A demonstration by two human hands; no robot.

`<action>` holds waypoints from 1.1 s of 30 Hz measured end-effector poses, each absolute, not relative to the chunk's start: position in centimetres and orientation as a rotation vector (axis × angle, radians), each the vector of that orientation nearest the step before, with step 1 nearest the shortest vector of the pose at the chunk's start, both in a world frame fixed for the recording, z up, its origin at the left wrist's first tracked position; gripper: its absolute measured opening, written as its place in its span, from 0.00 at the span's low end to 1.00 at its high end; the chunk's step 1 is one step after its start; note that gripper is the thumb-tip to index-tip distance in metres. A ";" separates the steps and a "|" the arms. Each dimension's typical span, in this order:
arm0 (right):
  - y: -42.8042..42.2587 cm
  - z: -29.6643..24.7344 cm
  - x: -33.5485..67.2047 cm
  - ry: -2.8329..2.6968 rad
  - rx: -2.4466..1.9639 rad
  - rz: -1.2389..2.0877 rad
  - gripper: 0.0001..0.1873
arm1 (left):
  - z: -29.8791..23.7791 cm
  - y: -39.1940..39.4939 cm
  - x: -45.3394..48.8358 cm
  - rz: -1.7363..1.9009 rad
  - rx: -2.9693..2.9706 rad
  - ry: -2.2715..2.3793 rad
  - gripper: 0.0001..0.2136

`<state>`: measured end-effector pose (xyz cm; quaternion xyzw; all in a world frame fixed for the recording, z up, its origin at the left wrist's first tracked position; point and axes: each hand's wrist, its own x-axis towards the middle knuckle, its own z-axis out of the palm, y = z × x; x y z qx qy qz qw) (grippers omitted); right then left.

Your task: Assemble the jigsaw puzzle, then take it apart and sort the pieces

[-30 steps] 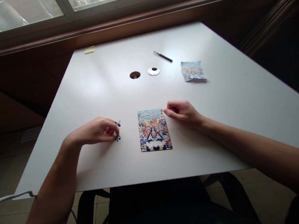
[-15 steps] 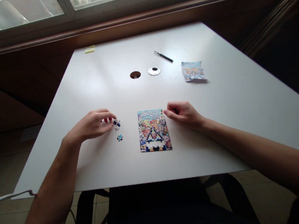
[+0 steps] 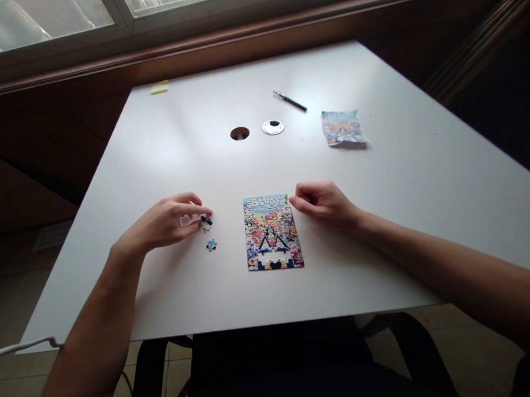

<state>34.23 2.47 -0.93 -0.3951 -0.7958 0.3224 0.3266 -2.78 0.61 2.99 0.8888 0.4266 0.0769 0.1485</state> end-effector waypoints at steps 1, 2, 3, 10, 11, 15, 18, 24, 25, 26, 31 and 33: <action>2.5 -0.9 34.2 -2.085 -1.037 0.843 0.20 | 3.0 0.6 -2.8 0.222 2.553 1.224 0.16; 2.5 -0.9 34.2 -2.085 -1.039 0.841 0.19 | 3.0 0.6 -2.8 0.220 2.550 1.220 0.16; 2.5 -0.9 34.2 -2.086 -1.040 0.840 0.19 | 3.1 0.6 -2.8 0.219 2.547 1.217 0.17; 2.5 -0.9 34.2 -2.087 -1.049 0.847 0.20 | 3.0 0.6 -2.6 0.282 2.511 1.221 0.12; 2.5 -0.9 34.2 -2.089 -1.050 0.848 0.19 | 2.9 0.6 -2.6 0.291 2.500 1.220 0.12; 2.5 -0.9 34.2 -2.095 -1.044 0.848 0.19 | 2.8 0.6 -2.6 0.318 2.459 1.232 0.12; 2.5 -0.9 34.2 -2.094 -1.040 0.853 0.20 | 2.8 0.5 -2.7 0.333 2.454 1.218 0.12; 2.5 -1.0 34.2 -2.094 -1.038 0.851 0.19 | 3.4 0.2 -2.5 0.297 2.524 1.184 0.12; 2.5 -0.9 34.2 -2.095 -1.035 0.849 0.19 | 3.4 0.1 -2.5 0.267 2.542 1.171 0.11; 2.5 -0.9 34.1 -2.095 -1.032 0.849 0.19 | 3.3 0.1 -2.4 0.239 2.554 1.156 0.11; 2.5 -1.0 34.2 -2.091 -1.022 0.852 0.19 | 2.8 0.3 -2.2 0.247 2.561 1.169 0.09; 2.5 -1.0 34.2 -2.092 -1.024 0.849 0.19 | 2.8 0.3 -2.1 0.255 2.564 1.177 0.10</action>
